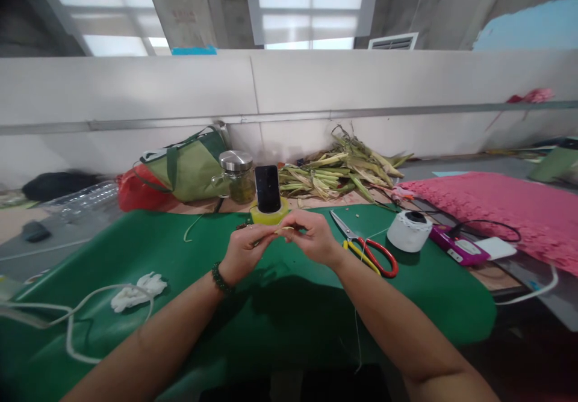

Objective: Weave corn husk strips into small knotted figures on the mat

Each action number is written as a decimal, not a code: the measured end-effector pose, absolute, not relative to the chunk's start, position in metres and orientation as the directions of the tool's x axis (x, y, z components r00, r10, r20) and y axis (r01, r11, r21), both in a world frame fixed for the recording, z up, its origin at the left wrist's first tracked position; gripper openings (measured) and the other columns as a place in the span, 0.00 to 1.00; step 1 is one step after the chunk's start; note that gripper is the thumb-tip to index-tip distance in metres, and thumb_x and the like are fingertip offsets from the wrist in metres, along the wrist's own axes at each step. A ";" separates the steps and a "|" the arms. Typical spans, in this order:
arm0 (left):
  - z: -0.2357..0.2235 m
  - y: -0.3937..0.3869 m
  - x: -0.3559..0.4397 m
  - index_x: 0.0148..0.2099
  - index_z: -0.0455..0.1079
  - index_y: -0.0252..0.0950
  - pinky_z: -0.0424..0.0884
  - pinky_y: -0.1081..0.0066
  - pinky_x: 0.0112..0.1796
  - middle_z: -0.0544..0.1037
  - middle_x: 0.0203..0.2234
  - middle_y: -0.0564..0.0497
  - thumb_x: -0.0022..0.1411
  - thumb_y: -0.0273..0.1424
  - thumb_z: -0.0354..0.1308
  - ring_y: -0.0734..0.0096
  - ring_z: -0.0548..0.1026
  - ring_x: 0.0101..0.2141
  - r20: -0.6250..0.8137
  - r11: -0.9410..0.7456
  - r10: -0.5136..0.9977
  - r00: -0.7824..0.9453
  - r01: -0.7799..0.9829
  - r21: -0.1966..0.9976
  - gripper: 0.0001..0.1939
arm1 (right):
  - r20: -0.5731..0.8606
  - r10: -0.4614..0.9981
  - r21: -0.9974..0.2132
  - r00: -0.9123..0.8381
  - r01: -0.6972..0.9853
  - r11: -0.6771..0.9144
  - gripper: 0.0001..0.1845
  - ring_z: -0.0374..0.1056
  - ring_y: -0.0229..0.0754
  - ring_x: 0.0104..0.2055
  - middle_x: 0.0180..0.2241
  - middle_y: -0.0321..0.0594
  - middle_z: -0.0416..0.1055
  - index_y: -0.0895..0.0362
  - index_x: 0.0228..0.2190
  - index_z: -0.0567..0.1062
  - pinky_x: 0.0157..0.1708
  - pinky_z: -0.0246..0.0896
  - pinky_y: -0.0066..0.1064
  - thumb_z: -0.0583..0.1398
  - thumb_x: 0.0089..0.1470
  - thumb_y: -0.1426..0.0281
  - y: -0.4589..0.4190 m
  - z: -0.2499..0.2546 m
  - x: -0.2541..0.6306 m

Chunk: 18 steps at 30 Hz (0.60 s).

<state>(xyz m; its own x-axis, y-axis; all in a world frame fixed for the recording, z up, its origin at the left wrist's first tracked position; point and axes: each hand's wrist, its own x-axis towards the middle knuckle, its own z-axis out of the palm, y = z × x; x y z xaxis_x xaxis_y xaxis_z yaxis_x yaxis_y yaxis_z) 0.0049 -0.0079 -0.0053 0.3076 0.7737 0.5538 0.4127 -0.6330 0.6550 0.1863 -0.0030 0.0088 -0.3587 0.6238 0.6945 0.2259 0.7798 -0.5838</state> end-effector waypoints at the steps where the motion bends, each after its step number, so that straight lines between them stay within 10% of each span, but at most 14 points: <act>1: -0.006 -0.008 0.005 0.38 0.79 0.38 0.71 0.68 0.38 0.82 0.32 0.46 0.58 0.30 0.58 0.65 0.77 0.32 0.549 -0.627 0.779 0.303 0.406 0.665 0.08 | 0.689 0.636 -0.600 -0.348 0.218 0.770 0.13 0.64 0.35 0.23 0.22 0.37 0.69 0.57 0.26 0.74 0.23 0.56 0.27 0.60 0.56 0.61 -0.003 0.008 0.186; 14: -0.008 0.009 0.001 0.27 0.76 0.32 0.69 0.72 0.29 0.79 0.21 0.49 0.51 0.42 0.62 0.70 0.74 0.24 0.110 -0.131 0.959 0.263 0.065 0.989 0.17 | 0.388 0.848 -0.704 -0.361 0.478 0.525 0.15 0.61 0.35 0.24 0.21 0.35 0.70 0.58 0.22 0.73 0.24 0.54 0.26 0.61 0.52 0.60 0.016 -0.004 0.181; 18: -0.006 0.007 0.002 0.27 0.74 0.31 0.68 0.74 0.27 0.78 0.20 0.49 0.51 0.41 0.63 0.72 0.74 0.23 0.055 -0.068 0.954 0.295 0.032 0.997 0.16 | 0.300 0.843 -0.817 -0.447 0.335 0.469 0.09 0.65 0.36 0.28 0.25 0.37 0.74 0.58 0.25 0.75 0.27 0.56 0.26 0.60 0.51 0.65 0.019 -0.005 0.181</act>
<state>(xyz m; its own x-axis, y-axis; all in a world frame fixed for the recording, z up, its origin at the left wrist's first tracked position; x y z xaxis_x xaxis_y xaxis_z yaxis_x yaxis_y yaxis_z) 0.0020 0.0073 -0.0059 0.2950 0.9539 0.0554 0.0316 -0.0677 0.9972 0.1810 0.0189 -0.0052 -0.4468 0.8427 0.3003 0.3346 0.4688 -0.8175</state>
